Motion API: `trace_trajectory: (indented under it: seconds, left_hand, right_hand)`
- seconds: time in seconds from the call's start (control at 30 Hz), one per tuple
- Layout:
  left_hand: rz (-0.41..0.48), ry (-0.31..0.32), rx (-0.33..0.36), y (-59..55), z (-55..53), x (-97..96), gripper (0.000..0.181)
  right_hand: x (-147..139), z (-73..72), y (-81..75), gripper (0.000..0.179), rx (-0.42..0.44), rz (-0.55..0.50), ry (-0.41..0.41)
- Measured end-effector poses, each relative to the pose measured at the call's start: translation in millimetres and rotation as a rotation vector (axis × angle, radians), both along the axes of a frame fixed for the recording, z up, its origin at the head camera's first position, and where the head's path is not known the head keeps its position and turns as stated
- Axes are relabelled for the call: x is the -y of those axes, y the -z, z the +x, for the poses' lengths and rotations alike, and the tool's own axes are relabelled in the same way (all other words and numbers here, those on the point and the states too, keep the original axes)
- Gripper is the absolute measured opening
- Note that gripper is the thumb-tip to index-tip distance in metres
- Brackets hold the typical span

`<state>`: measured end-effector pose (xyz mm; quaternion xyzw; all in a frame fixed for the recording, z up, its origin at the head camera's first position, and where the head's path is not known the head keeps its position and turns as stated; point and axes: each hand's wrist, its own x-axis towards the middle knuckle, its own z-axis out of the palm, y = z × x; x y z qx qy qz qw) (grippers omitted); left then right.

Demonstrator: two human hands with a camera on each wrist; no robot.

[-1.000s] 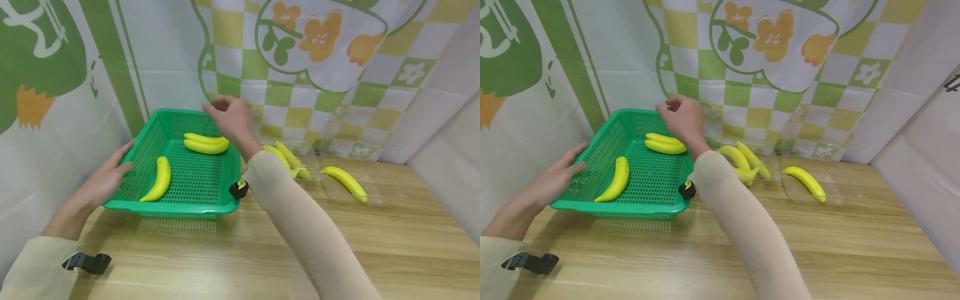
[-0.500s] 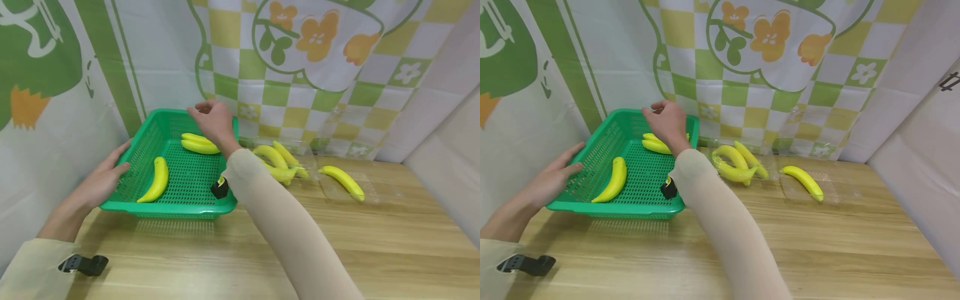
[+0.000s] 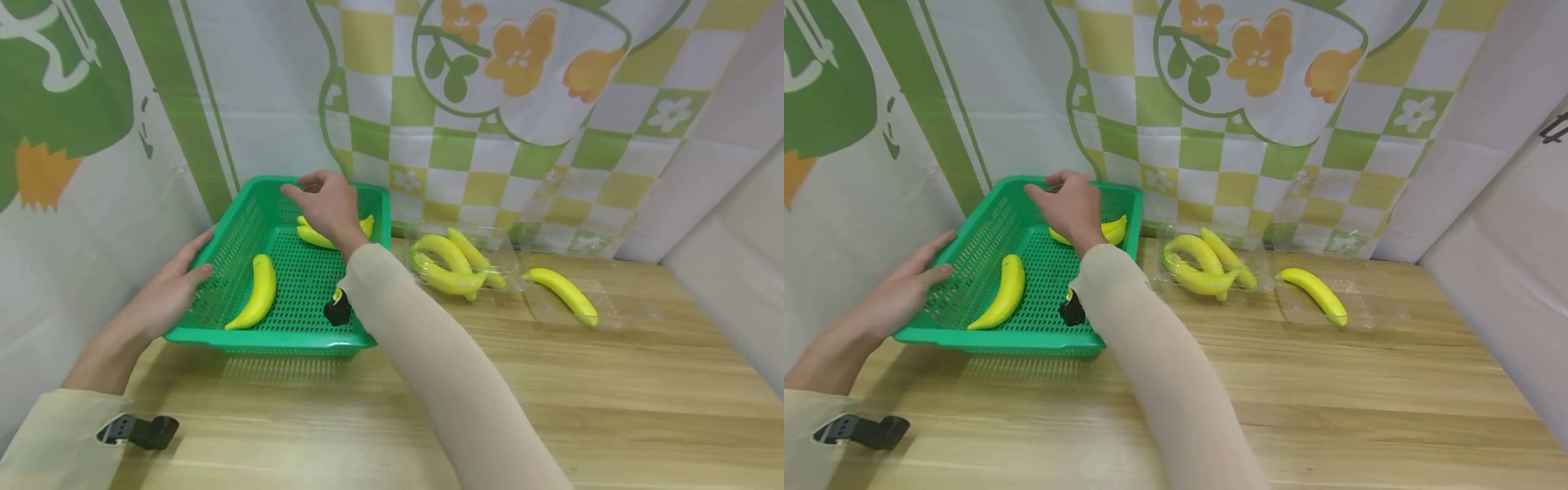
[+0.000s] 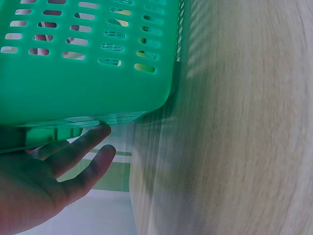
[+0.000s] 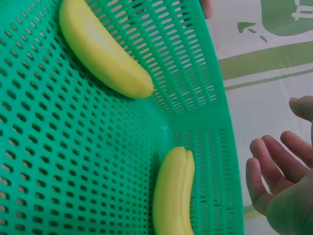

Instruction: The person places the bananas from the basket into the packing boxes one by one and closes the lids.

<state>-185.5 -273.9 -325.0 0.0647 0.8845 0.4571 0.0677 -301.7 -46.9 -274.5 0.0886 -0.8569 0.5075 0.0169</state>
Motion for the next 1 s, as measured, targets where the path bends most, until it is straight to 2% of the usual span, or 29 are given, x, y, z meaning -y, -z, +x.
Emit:
trace_trajectory:
  seconds: [0.2, 0.37, 0.5, 0.57, 0.8, 0.9, 1.0]
  left_hand:
    - [-0.003, -0.009, -0.002, -0.1, 0.6, -0.1, 0.062]
    - [-0.007, -0.016, 0.003, -0.5, -0.8, 0.0, 0.061]
    - [-0.005, -0.017, 0.017, -0.4, -1.4, 0.4, 0.062]
    - [-0.003, -0.014, 0.020, -0.6, -1.6, 0.2, 0.062]
    - [0.015, -0.001, 0.019, -1.5, -2.5, -0.2, 0.061]
    - [0.023, 0.003, 0.025, -1.5, -2.1, -0.5, 0.061]
    - [0.029, 0.003, 0.024, -1.4, -2.1, -0.6, 0.061]
  right_hand:
    - [13.8, 2.4, 9.7, 0.041, 0.010, 0.138, -0.083]
    - [24.8, 4.9, 14.8, 0.048, 0.049, 0.304, -0.148]
    - [31.0, 8.6, 17.5, 0.046, 0.093, 0.413, -0.177]
    - [32.4, 10.2, 17.4, 0.042, 0.128, 0.445, -0.185]
    - [33.9, 13.6, 19.0, 0.045, 0.213, 0.472, -0.208]
    - [34.7, 12.2, 20.6, 0.059, 0.296, 0.476, -0.246]
    - [35.4, 9.5, 23.1, 0.057, 0.357, 0.489, -0.309]
